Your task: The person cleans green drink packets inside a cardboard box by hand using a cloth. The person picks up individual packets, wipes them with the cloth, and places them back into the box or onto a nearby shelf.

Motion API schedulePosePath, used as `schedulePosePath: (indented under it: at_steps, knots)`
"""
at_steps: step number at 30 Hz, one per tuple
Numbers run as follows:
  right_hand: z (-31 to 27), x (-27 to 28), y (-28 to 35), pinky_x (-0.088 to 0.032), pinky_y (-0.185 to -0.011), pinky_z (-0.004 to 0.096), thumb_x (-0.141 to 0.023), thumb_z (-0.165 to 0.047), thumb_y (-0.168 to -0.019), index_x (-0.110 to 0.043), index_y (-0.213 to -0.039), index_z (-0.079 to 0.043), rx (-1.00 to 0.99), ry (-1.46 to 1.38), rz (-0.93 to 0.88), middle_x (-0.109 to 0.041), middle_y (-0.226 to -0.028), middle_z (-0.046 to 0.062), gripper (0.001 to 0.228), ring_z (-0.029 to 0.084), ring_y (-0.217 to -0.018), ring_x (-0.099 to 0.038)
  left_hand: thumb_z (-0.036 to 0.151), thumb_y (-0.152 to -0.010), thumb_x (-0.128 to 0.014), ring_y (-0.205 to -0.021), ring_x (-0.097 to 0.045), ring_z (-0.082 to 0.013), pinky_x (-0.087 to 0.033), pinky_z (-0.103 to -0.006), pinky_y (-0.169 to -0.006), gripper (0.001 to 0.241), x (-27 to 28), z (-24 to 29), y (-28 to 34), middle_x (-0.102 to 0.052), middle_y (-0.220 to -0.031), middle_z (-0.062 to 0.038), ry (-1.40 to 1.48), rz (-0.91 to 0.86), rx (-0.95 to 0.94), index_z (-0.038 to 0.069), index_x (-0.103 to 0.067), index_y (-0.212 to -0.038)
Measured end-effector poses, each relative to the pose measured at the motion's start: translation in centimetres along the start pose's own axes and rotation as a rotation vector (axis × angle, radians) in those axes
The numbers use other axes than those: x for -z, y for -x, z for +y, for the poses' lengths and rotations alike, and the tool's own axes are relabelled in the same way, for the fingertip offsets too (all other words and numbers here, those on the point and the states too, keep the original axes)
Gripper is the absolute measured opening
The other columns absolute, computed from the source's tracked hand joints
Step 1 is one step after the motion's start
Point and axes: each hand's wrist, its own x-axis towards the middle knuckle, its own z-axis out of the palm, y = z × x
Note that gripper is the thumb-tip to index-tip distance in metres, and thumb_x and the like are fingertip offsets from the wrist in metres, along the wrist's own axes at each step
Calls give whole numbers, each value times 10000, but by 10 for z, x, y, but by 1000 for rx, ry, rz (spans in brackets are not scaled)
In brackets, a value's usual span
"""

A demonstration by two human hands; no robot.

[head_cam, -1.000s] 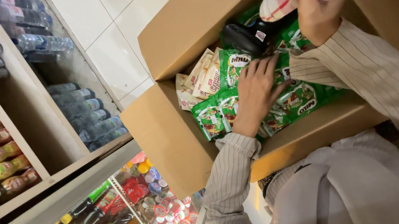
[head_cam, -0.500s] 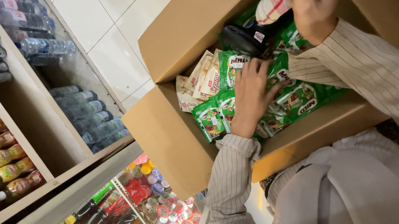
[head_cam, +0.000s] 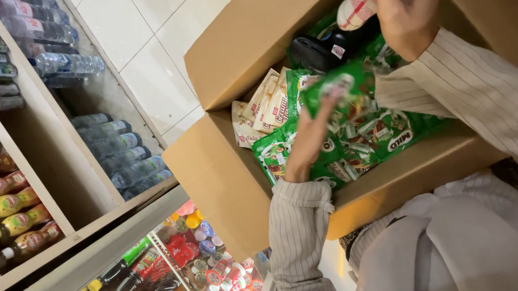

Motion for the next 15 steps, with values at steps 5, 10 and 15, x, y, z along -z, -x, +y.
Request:
schedulePosePath:
  at_steps: [5, 10, 15]
  knots:
    - [5, -11, -2, -488, -843, 386, -698, -154, -1192, -617, -1213, 39, 210, 138, 24, -630, -1034, 124, 210, 241, -912, -597, 313, -1073, -556, -1324, -507, -426, -469, -575, -1066, 639, 3, 84, -4, -475, -1508, -255, 712, 406, -141, 195, -249, -1621]
    - [-42, -41, 13, -444, -1083, 529, -800, -251, -996, -628, -1359, -25, 590, 399, -231, -637, -1332, 163, 461, 358, -1243, -577, 491, -1128, -404, -1490, -400, -358, -384, -486, -1218, 710, 14, 80, -2, -364, -1663, -152, 829, 543, -304, 130, -197, -1703]
    - [-56, -67, 61, -316, -1235, 588, -775, -416, -973, -534, -1518, -76, 639, 367, -540, -489, -1581, 142, 687, 350, -1492, -411, 489, -1083, -317, -1513, -376, -288, -358, -486, -1228, 676, 8, 90, -2, -339, -1665, -75, 826, 585, -289, 176, -180, -1666]
